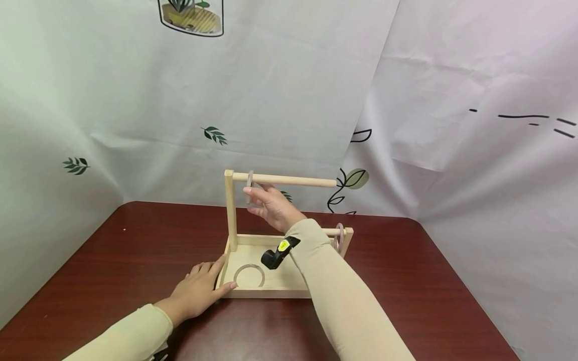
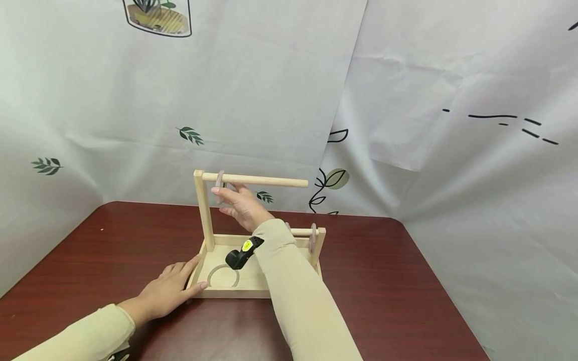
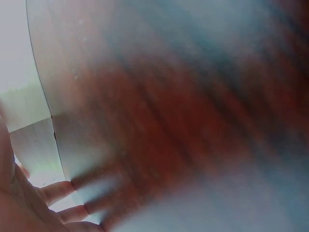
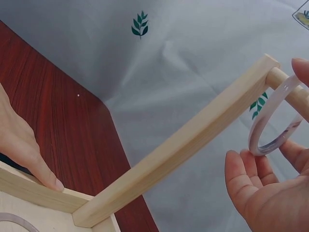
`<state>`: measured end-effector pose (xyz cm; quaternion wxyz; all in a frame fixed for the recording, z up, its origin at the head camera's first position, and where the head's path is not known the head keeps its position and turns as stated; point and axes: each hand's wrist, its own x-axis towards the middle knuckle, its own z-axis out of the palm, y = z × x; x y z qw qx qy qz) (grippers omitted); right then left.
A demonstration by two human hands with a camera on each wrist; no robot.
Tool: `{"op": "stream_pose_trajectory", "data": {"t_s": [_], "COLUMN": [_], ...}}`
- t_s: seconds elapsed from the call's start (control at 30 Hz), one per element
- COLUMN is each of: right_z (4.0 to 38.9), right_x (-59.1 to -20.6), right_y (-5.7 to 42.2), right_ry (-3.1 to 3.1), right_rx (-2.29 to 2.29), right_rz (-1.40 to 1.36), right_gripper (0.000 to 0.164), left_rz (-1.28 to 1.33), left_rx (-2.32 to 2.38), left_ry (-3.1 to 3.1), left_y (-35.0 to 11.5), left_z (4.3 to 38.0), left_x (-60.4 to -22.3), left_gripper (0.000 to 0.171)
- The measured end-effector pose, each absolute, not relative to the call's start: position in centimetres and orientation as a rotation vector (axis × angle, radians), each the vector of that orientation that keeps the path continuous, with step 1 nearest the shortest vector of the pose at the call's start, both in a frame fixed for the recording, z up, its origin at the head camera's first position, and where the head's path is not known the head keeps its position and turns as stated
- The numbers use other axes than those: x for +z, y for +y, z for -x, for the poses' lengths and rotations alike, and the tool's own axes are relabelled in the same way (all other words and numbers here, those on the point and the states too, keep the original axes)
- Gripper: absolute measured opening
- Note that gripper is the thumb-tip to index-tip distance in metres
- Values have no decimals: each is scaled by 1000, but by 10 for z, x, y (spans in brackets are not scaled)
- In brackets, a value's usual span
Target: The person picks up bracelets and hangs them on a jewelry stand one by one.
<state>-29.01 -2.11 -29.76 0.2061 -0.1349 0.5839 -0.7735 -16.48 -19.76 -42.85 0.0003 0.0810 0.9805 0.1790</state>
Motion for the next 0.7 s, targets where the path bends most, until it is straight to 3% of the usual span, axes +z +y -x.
{"op": "stream_pose_trajectory", "data": {"t_s": [0.7], "right_z": [289], "right_x": [-300], "right_y": [-21], "right_ry": [1660], "right_rx": [-2123], "right_rz": [371], "right_gripper": [62], "left_rz": [-251], "left_rx": [567], "left_ry": [3041], "left_y": [-197], "left_z": [165], "left_x": [-425], "left_gripper": [84]}}
